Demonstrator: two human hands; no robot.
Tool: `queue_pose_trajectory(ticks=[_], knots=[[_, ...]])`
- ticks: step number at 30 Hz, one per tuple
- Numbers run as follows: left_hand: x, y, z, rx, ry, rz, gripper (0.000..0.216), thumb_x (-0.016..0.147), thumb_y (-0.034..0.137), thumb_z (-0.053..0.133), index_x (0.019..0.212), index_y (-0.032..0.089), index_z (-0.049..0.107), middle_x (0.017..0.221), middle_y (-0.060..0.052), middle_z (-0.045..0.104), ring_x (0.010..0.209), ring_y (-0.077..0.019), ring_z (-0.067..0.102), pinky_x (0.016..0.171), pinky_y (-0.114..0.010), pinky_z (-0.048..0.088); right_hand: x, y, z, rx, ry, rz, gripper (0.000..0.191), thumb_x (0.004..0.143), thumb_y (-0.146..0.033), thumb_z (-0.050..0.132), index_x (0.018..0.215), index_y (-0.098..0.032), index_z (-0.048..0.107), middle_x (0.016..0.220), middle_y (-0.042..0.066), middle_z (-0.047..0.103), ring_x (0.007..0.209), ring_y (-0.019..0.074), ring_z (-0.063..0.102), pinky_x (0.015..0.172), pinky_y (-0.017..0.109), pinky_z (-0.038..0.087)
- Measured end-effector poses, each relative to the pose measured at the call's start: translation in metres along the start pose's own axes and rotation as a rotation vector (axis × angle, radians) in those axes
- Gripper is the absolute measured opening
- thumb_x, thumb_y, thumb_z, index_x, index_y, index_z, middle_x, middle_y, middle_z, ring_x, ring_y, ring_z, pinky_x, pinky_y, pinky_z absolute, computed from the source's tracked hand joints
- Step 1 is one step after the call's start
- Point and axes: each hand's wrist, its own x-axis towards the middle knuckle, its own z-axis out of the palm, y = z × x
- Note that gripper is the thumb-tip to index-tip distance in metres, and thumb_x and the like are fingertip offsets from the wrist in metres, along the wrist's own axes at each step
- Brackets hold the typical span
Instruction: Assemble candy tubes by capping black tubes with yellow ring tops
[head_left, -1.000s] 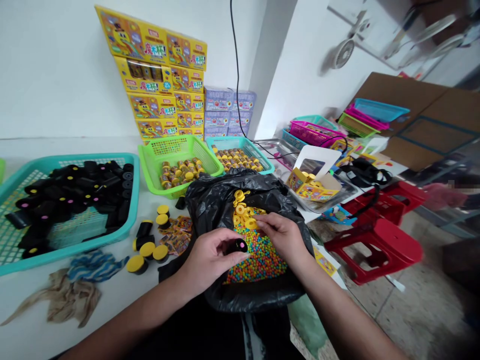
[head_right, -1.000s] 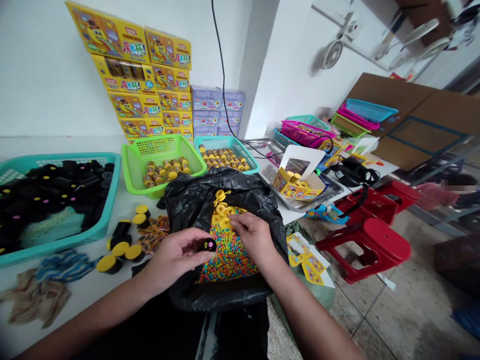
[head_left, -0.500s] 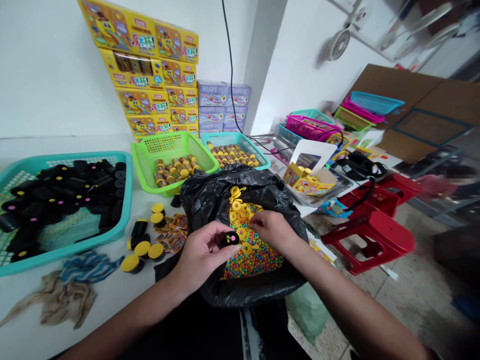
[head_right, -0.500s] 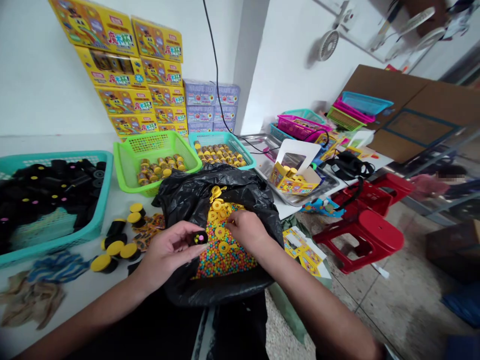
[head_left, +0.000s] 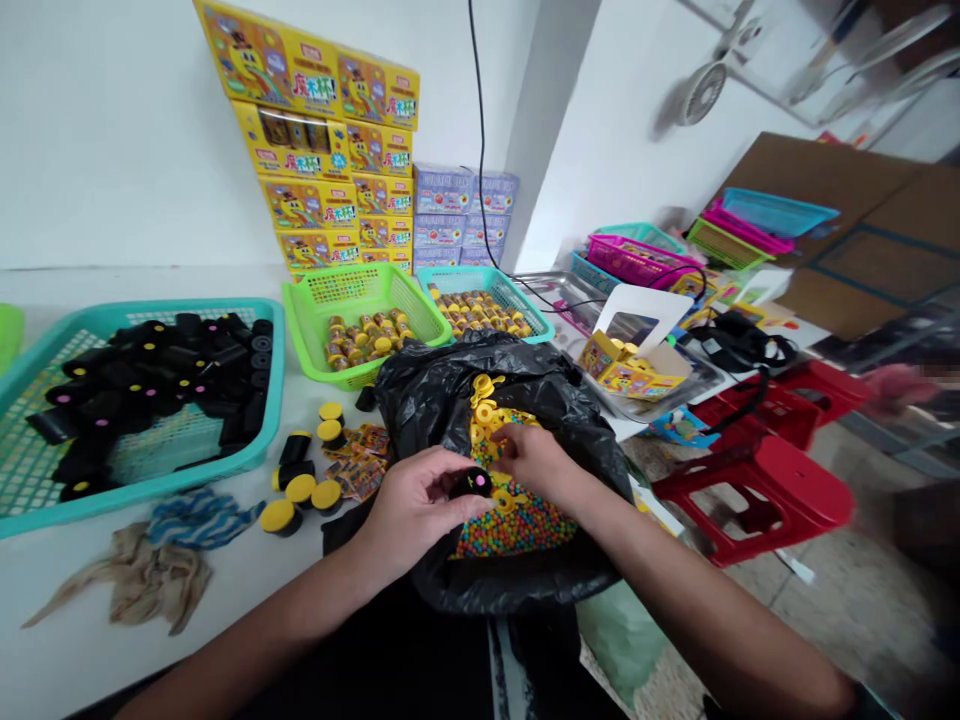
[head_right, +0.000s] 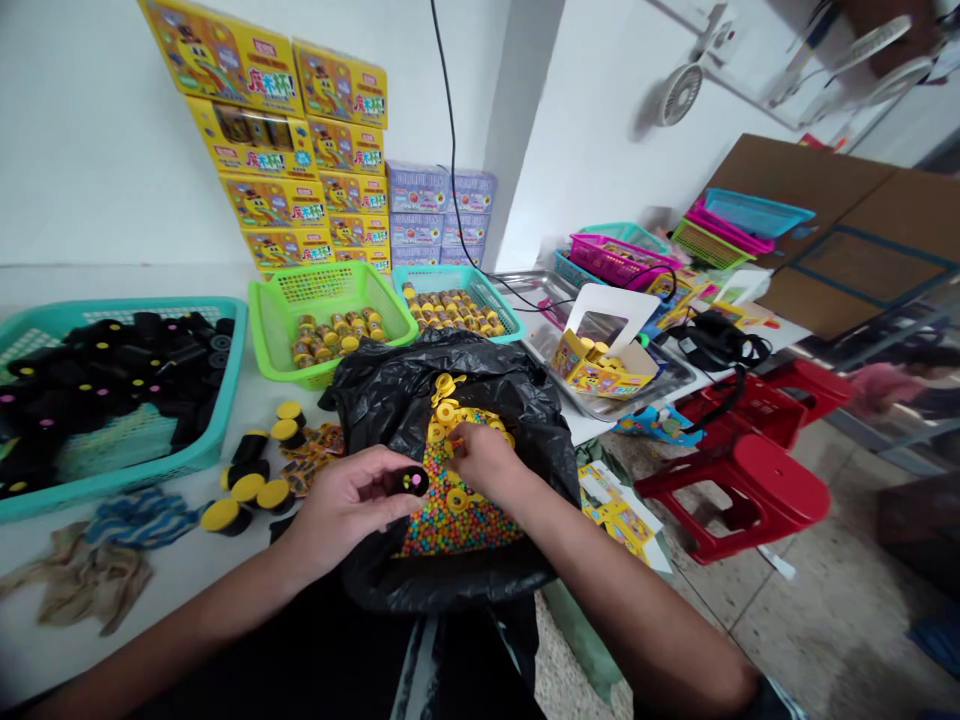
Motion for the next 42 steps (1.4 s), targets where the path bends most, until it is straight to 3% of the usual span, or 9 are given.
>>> queue_pose_trajectory(ticks=[3, 7, 14, 19, 25, 29, 32, 35, 42], knots=[[0.0, -0.002, 0.003, -0.046, 0.014, -0.017, 0.027, 0.072, 0.033, 0.079, 0.093, 0.017, 0.071, 0.082, -0.004, 0.071, 0.071, -0.016, 0.063, 0.063, -0.026, 0.051, -0.019, -0.008, -0.014, 0.371, 0.019, -0.01, 0.013, 0.08, -0.028, 0.069, 0.086, -0.018, 0.064, 0.064, -0.003, 0.063, 0.052, 0.0137, 0.062, 0.054, 0.027, 0.052], [-0.001, -0.003, 0.005, -0.057, 0.019, -0.022, 0.03, 0.071, 0.036, 0.08, 0.092, 0.017, 0.07, 0.08, -0.004, 0.072, 0.07, -0.0169, 0.065, 0.063, -0.028, 0.052, -0.046, -0.025, -0.013, 1.11, -0.079, 0.04, 0.029, 0.065, -0.038, 0.084, 0.075, -0.017, 0.065, 0.066, 0.0, 0.068, 0.049, 0.0131, 0.062, 0.049, 0.026, 0.053], [0.0, 0.001, 0.006, -0.053, -0.019, -0.024, 0.028, 0.07, 0.036, 0.082, 0.086, 0.016, 0.071, 0.081, -0.005, 0.072, 0.072, -0.0177, 0.065, 0.065, -0.028, 0.051, -0.055, -0.04, 0.015, 1.399, -0.015, 0.342, 0.032, 0.052, -0.029, 0.09, 0.064, -0.015, 0.064, 0.051, -0.004, 0.059, 0.039, 0.0051, 0.045, 0.034, 0.015, 0.028], [-0.001, 0.0, 0.007, -0.043, 0.003, -0.037, 0.025, 0.069, 0.033, 0.082, 0.081, 0.015, 0.07, 0.074, -0.003, 0.07, 0.066, -0.0152, 0.061, 0.059, -0.025, 0.046, -0.055, -0.046, 0.024, 1.445, 0.038, 0.399, 0.032, 0.05, -0.029, 0.088, 0.065, -0.016, 0.064, 0.054, -0.004, 0.059, 0.041, 0.0066, 0.044, 0.034, 0.018, 0.026], [-0.004, -0.005, 0.008, -0.082, 0.069, -0.005, 0.028, 0.067, 0.036, 0.084, 0.079, 0.016, 0.069, 0.071, -0.001, 0.066, 0.065, -0.0143, 0.058, 0.059, -0.025, 0.045, -0.061, -0.052, 0.033, 1.36, 0.12, 0.334, 0.033, 0.056, -0.038, 0.086, 0.067, -0.017, 0.063, 0.063, -0.003, 0.06, 0.052, 0.0089, 0.05, 0.044, 0.02, 0.04], [-0.007, -0.007, 0.008, -0.056, 0.087, 0.056, 0.027, 0.069, 0.037, 0.082, 0.078, 0.016, 0.067, 0.074, 0.001, 0.057, 0.062, -0.0113, 0.054, 0.055, -0.023, 0.043, -0.064, -0.056, 0.036, 1.274, 0.066, 0.302, 0.034, 0.065, -0.046, 0.079, 0.069, -0.019, 0.059, 0.057, -0.005, 0.056, 0.045, 0.0093, 0.05, 0.039, 0.019, 0.033], [-0.007, -0.006, 0.006, -0.006, 0.07, 0.089, 0.028, 0.078, 0.043, 0.075, 0.088, 0.018, 0.068, 0.081, 0.0, 0.054, 0.064, -0.0107, 0.054, 0.055, -0.023, 0.043, -0.064, -0.057, 0.038, 1.278, 0.117, 0.256, 0.032, 0.07, -0.046, 0.075, 0.07, -0.019, 0.057, 0.053, -0.006, 0.054, 0.041, 0.0096, 0.051, 0.038, 0.019, 0.03], [-0.005, 0.002, 0.005, 0.014, -0.017, 0.038, 0.031, 0.091, 0.049, 0.057, 0.1, 0.02, 0.064, 0.08, 0.001, 0.055, 0.063, -0.0102, 0.054, 0.056, -0.022, 0.044, -0.064, -0.056, 0.041, 1.256, 0.204, 0.198, 0.03, 0.071, -0.043, 0.075, 0.072, -0.019, 0.057, 0.057, -0.006, 0.055, 0.042, 0.0079, 0.05, 0.04, 0.018, 0.032], [0.0, 0.02, 0.011, 0.021, -0.111, -0.177, 0.038, 0.095, 0.058, 0.042, 0.091, 0.021, 0.051, 0.051, 0.008, 0.047, 0.04, -0.0082, 0.045, 0.041, -0.019, 0.033, -0.065, -0.057, 0.041, 1.255, 0.378, 0.136, 0.025, 0.072, -0.04, 0.075, 0.071, -0.019, 0.061, 0.067, -0.004, 0.057, 0.053, 0.0082, 0.05, 0.043, 0.018, 0.036]])
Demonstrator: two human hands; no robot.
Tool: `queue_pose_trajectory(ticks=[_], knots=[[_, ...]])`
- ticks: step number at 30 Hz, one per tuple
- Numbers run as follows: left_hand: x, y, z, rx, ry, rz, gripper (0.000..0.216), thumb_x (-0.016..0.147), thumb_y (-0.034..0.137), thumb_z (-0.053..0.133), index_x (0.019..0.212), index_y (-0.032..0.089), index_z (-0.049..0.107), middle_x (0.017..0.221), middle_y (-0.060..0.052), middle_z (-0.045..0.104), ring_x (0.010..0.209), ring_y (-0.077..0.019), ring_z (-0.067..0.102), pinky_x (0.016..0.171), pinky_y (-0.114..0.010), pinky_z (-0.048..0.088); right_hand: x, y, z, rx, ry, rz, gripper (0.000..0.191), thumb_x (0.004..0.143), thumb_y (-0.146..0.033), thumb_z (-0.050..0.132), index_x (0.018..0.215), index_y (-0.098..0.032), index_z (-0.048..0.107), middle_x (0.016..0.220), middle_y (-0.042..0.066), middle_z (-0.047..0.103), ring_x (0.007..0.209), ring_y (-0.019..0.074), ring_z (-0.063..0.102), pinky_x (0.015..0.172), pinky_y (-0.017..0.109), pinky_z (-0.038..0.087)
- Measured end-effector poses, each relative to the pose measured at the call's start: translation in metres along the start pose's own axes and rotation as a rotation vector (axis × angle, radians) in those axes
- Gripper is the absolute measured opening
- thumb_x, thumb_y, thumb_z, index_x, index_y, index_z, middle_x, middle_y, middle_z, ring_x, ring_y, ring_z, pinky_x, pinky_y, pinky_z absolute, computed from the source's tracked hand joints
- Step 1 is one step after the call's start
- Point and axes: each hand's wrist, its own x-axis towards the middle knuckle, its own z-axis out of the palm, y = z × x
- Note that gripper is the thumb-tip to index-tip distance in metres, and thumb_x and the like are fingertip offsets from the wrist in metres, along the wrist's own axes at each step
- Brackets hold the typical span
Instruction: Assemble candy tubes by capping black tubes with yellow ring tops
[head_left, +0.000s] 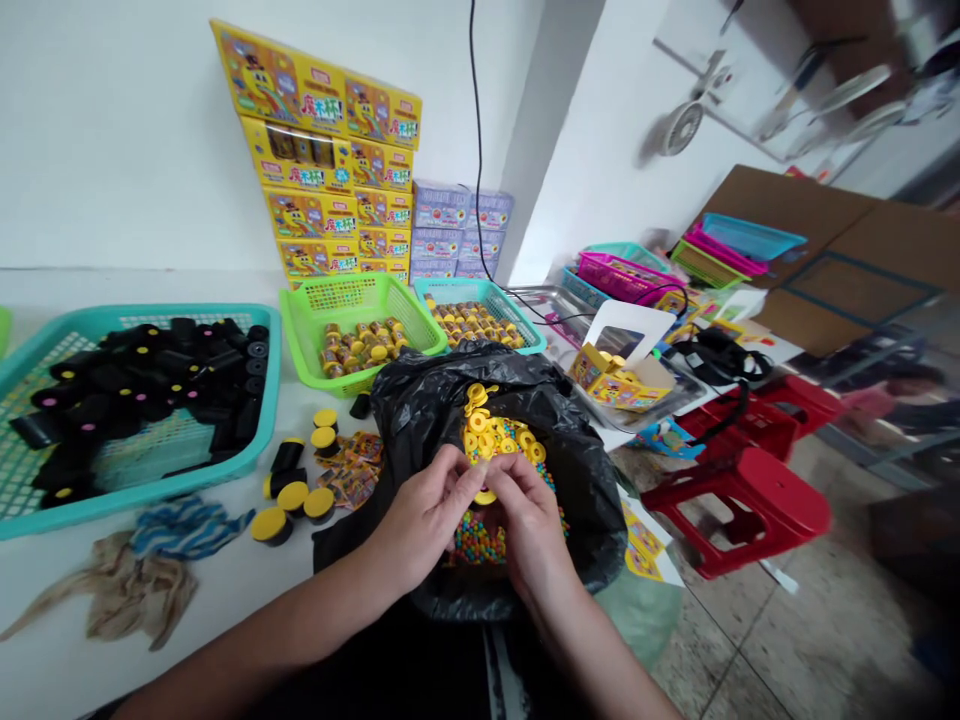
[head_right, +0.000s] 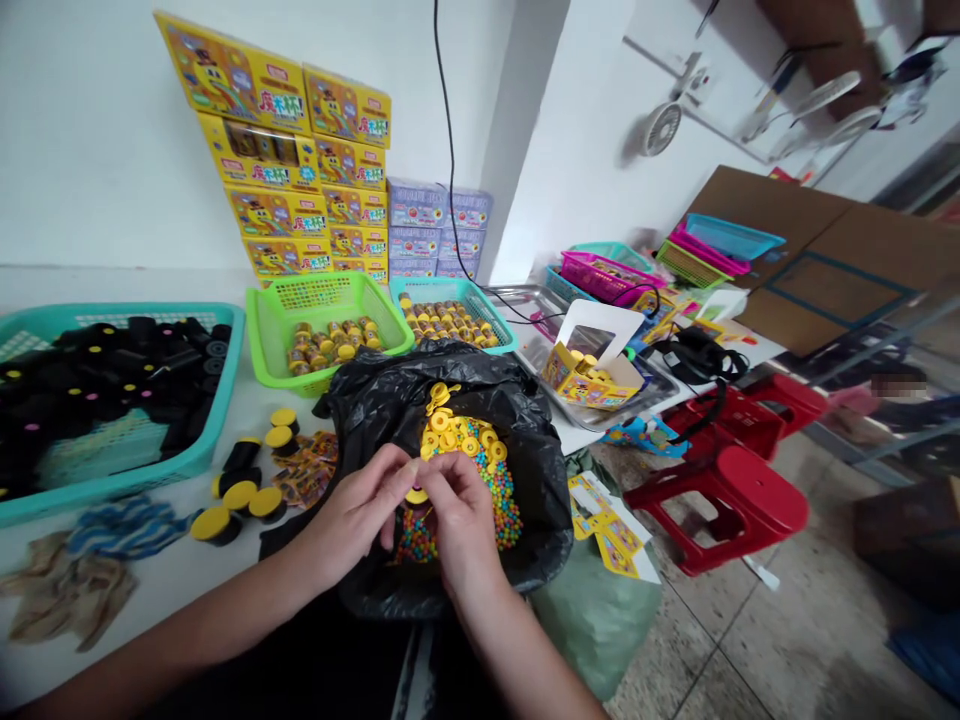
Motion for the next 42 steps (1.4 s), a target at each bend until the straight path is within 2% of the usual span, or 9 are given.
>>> queue_pose_trajectory(ticks=[4, 8, 13, 18, 21, 25, 28, 34, 42], knots=[[0.004, -0.007, 0.011, -0.221, -0.022, -0.088, 0.042, 0.092, 0.063, 0.042, 0.089, 0.021, 0.05, 0.052, 0.009, 0.043, 0.035, -0.0066, 0.039, 0.033, -0.017, 0.025, 0.0, -0.002, 0.001, 0.045, -0.001, -0.012, 0.027, 0.073, -0.04, 0.074, 0.069, -0.019, 0.059, 0.063, -0.005, 0.057, 0.053, 0.0089, 0.049, 0.044, 0.019, 0.034], [0.005, -0.009, 0.02, -0.35, 0.079, -0.039, 0.042, 0.087, 0.058, 0.055, 0.075, 0.019, 0.046, 0.056, 0.009, 0.038, 0.041, -0.0038, 0.035, 0.037, -0.015, 0.025, 0.001, 0.0, 0.003, 0.13, 0.043, 0.014, 0.02, 0.068, -0.032, 0.074, 0.066, -0.02, 0.058, 0.06, -0.006, 0.055, 0.048, 0.0078, 0.045, 0.042, 0.019, 0.031], [0.005, -0.008, 0.023, -0.429, 0.086, -0.04, 0.044, 0.084, 0.055, 0.061, 0.07, 0.018, 0.043, 0.058, 0.008, 0.036, 0.045, -0.0037, 0.031, 0.037, -0.014, 0.024, 0.003, 0.0, 0.004, 0.179, 0.048, 0.047, 0.016, 0.062, -0.023, 0.07, 0.059, -0.019, 0.055, 0.053, -0.007, 0.05, 0.043, 0.0071, 0.041, 0.039, 0.019, 0.028], [0.008, -0.01, 0.022, -0.44, 0.093, -0.065, 0.042, 0.087, 0.056, 0.059, 0.073, 0.018, 0.045, 0.057, 0.008, 0.039, 0.043, -0.0033, 0.034, 0.036, -0.014, 0.023, 0.004, -0.002, -0.001, 0.092, -0.019, 0.007, 0.023, 0.072, -0.035, 0.073, 0.064, -0.019, 0.057, 0.057, -0.005, 0.053, 0.048, 0.0087, 0.044, 0.044, 0.021, 0.033], [0.01, -0.01, 0.018, -0.479, 0.098, -0.116, 0.043, 0.088, 0.06, 0.055, 0.076, 0.02, 0.045, 0.053, 0.008, 0.04, 0.038, -0.0042, 0.036, 0.033, -0.014, 0.019, 0.004, -0.006, -0.005, -0.052, -0.148, -0.055, 0.028, 0.076, -0.047, 0.074, 0.077, -0.021, 0.063, 0.069, -0.002, 0.06, 0.059, 0.0129, 0.054, 0.051, 0.023, 0.041], [0.007, -0.007, 0.013, -0.562, 0.025, -0.118, 0.042, 0.087, 0.059, 0.057, 0.076, 0.02, 0.047, 0.052, 0.009, 0.038, 0.035, -0.0041, 0.032, 0.03, -0.015, 0.02, 0.001, -0.003, -0.011, -0.108, -0.303, -0.148, 0.043, 0.068, -0.04, 0.083, 0.105, -0.026, 0.067, 0.089, 0.0, 0.068, 0.074, 0.0194, 0.064, 0.064, 0.03, 0.05], [0.004, -0.005, 0.011, -0.593, -0.005, -0.112, 0.041, 0.086, 0.058, 0.058, 0.075, 0.02, 0.046, 0.051, 0.009, 0.037, 0.034, -0.004, 0.032, 0.03, -0.014, 0.02, 0.0, 0.004, -0.014, -0.207, -0.202, -0.321, 0.043, 0.07, -0.034, 0.083, 0.11, -0.03, 0.067, 0.096, 0.0, 0.07, 0.083, 0.0203, 0.065, 0.069, 0.03, 0.051], [0.0, -0.003, 0.014, -0.628, 0.016, -0.102, 0.041, 0.085, 0.059, 0.058, 0.077, 0.02, 0.047, 0.048, 0.01, 0.038, 0.034, -0.0046, 0.032, 0.03, -0.015, 0.022, -0.007, 0.008, -0.02, -0.506, -0.118, -0.728, 0.023, 0.082, -0.02, 0.073, 0.103, -0.03, 0.071, 0.097, 0.001, 0.069, 0.092, 0.0194, 0.063, 0.086, 0.034, 0.048], [-0.002, -0.006, 0.009, -0.691, 0.004, -0.071, 0.047, 0.078, 0.064, 0.064, 0.078, 0.019, 0.05, 0.049, 0.009, 0.043, 0.035, -0.0049, 0.037, 0.033, -0.017, 0.026, -0.009, 0.007, -0.019, -0.571, -0.06, -0.715, 0.02, 0.078, -0.026, 0.077, 0.097, -0.021, 0.073, 0.101, 0.007, 0.069, 0.093, 0.0244, 0.064, 0.09, 0.041, 0.048]])
